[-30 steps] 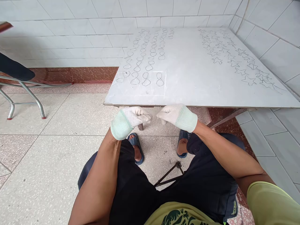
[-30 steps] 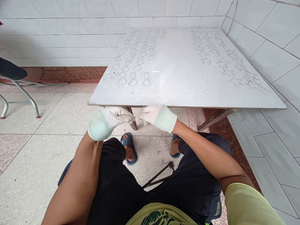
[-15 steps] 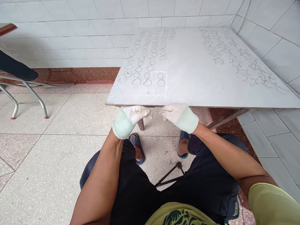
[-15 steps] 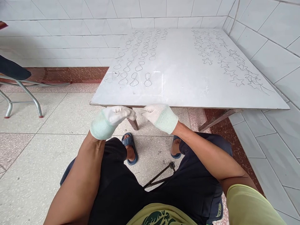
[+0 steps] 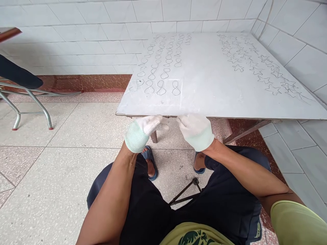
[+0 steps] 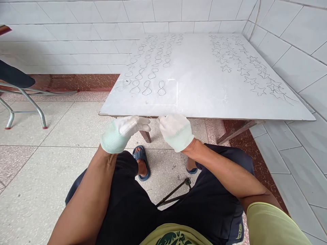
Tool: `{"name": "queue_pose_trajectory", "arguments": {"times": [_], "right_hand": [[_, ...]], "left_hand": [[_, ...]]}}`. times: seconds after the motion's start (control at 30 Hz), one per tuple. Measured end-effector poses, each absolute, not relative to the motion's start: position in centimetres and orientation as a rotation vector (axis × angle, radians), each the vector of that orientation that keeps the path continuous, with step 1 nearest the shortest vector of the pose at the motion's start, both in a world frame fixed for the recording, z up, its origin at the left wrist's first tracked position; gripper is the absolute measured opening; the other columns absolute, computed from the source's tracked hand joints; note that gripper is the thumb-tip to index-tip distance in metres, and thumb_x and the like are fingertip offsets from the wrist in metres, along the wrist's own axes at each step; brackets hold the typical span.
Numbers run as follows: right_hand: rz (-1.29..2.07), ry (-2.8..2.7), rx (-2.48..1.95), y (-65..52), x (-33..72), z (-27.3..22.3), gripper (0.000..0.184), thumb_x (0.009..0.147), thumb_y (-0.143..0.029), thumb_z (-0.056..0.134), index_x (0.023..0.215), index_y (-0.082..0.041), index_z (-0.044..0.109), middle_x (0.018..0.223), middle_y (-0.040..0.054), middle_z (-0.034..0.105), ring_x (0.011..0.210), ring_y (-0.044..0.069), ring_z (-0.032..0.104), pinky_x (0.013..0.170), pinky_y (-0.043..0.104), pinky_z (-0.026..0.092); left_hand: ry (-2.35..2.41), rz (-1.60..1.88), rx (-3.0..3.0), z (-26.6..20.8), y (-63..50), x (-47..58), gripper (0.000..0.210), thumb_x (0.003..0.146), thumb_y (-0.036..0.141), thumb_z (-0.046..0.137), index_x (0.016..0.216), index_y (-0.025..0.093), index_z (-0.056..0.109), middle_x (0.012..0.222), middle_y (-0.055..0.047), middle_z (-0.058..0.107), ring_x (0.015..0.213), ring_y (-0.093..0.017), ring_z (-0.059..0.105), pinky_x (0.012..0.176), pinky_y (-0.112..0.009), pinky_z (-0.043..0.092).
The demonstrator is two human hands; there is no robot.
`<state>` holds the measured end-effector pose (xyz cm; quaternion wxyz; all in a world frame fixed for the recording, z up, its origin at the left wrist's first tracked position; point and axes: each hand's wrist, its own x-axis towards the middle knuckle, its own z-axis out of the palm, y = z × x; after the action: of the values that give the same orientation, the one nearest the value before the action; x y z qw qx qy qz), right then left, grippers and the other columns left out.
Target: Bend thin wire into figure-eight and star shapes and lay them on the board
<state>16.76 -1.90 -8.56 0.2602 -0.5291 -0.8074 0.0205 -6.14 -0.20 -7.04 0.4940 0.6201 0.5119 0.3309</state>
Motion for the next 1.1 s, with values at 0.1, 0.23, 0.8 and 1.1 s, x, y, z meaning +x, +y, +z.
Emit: {"name": "queue_pose_trajectory", "arguments": {"times": [0.1, 0.23, 0.8, 1.1], "right_hand": [[-0.011, -2.231, -1.445, -2.1, 16.7, -8.8, 0.044, 0.113, -0.031, 0.040, 0.101, -0.018, 0.080, 0.088, 0.0122, 0.073, 0.092, 0.028, 0.064, 0.082, 0.040, 0.036], [-0.071, -2.261, -1.445, -2.2, 16.2, -9.0, 0.042, 0.113, -0.032, 0.042, 0.100, -0.018, 0.079, 0.085, 0.0118, 0.073, 0.090, 0.028, 0.063, 0.080, 0.040, 0.034], [0.284, -2.193, -1.435, -1.6, 15.2, -8.5, 0.035, 0.112, -0.034, 0.050, 0.108, -0.022, 0.083, 0.098, 0.0055, 0.080, 0.093, 0.022, 0.067, 0.082, 0.034, 0.039], [0.215, -2.168, -1.419, -2.0, 15.6, -9.3, 0.047, 0.113, -0.038, 0.045, 0.081, -0.022, 0.077, 0.085, 0.0060, 0.075, 0.082, 0.021, 0.062, 0.078, 0.035, 0.037]], "left_hand": [[1.246, 0.805, 1.451, -7.2, -0.2, -5.5, 0.050, 0.089, 0.063, 0.070, 0.102, 0.015, 0.079, 0.091, -0.012, 0.085, 0.070, -0.025, 0.077, 0.065, -0.035, 0.059], [1.258, 0.900, 1.438, -7.7, -0.3, -4.8, 0.036, 0.087, 0.053, 0.076, 0.085, 0.017, 0.078, 0.097, -0.011, 0.085, 0.087, -0.026, 0.078, 0.069, -0.033, 0.060], [1.267, 0.882, 1.448, -7.7, -0.5, -4.8, 0.036, 0.088, 0.052, 0.071, 0.097, 0.018, 0.081, 0.080, -0.007, 0.082, 0.061, -0.022, 0.070, 0.062, -0.036, 0.058], [1.270, 0.851, 1.453, -7.9, -0.3, -5.2, 0.034, 0.087, 0.051, 0.070, 0.092, 0.019, 0.081, 0.076, -0.006, 0.081, 0.061, -0.022, 0.072, 0.066, -0.037, 0.061]]}}
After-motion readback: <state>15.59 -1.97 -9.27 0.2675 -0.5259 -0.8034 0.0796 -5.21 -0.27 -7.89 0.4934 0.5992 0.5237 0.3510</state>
